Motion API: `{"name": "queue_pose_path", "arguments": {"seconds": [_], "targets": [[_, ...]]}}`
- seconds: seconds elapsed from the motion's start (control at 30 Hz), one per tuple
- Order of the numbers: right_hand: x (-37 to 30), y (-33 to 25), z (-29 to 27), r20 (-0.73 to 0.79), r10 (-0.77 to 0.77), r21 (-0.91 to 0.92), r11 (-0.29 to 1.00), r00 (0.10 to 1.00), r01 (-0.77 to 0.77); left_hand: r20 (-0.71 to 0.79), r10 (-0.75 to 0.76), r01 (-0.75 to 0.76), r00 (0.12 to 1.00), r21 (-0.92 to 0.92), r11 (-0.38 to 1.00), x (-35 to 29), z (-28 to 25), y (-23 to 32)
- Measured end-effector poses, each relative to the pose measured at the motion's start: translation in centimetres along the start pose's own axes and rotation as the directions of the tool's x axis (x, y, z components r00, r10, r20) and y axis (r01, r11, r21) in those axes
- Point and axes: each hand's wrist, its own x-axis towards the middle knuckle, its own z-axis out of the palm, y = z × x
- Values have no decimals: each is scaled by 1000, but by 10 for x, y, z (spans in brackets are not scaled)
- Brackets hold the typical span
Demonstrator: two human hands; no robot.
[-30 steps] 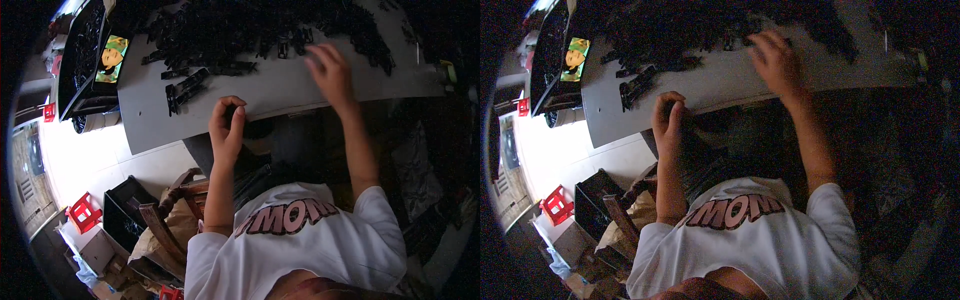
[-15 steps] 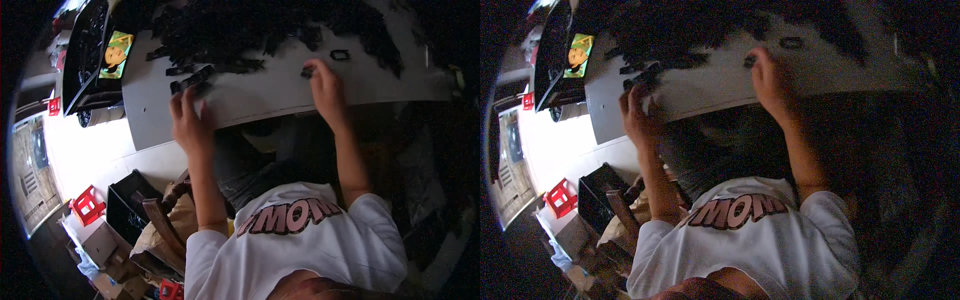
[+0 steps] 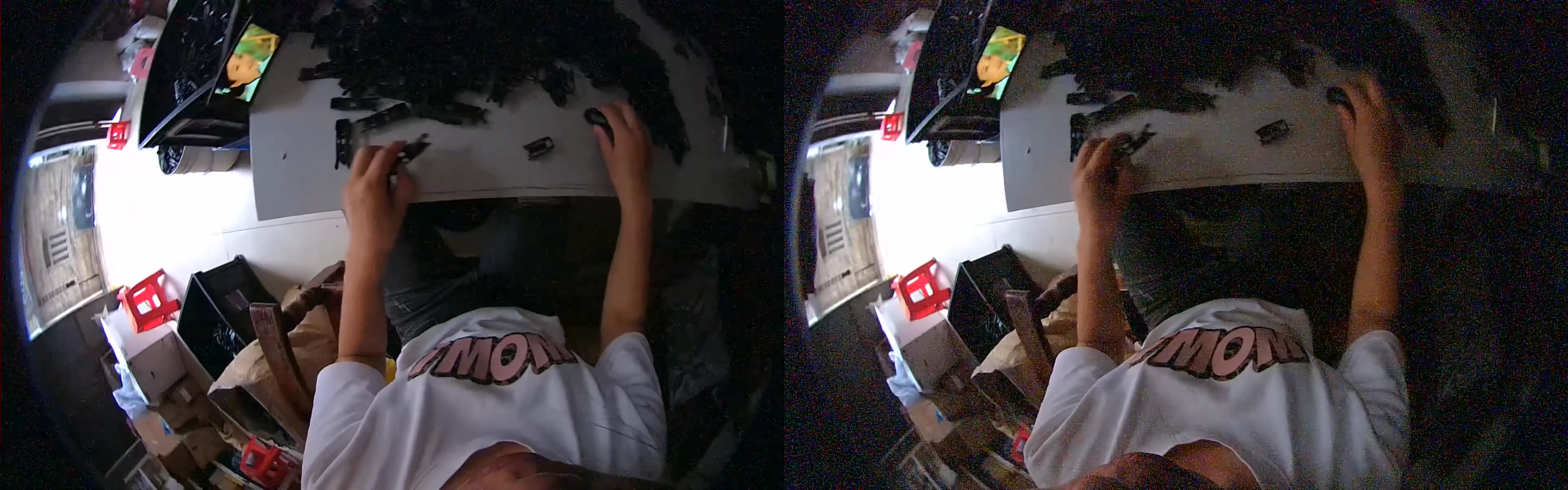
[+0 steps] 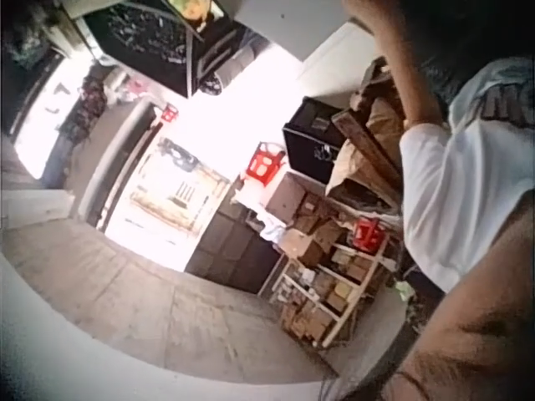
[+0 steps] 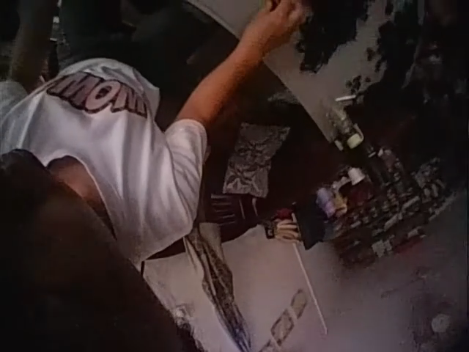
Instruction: Assembling small black plastic components by snapping pieces together on a workbench.
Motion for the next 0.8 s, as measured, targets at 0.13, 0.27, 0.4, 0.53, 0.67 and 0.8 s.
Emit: {"name": "queue_pose_path", "arguments": {"seconds": [0.13, 0.27, 0.4, 0.53, 0.67, 0.8], "targets": [[-13, 6, 17, 171, 54, 154, 985, 984, -81, 141, -159, 207, 977, -463, 862, -2, 11, 11], [-20, -1, 15, 144, 135, 358, 917, 980, -179, 240, -137, 252, 961, -560, 790, -7, 27, 11], [-20, 21, 29, 19, 92, 350, 932, 996, -93, 290, -121, 260, 950, -509, 821, -4, 33, 16], [-19, 0, 8, 196, 257, 500, 804, 946, -322, 319, -153, 314, 935, -548, 775, -2, 39, 16], [-11, -40, -17, 237, 86, 582, 785, 968, -213, 343, -93, 274, 935, -527, 804, -4, 28, 13], [-10, -58, -17, 78, -150, 523, 848, 986, 87, 320, -126, 286, 939, -523, 803, -7, 35, 10]]}}
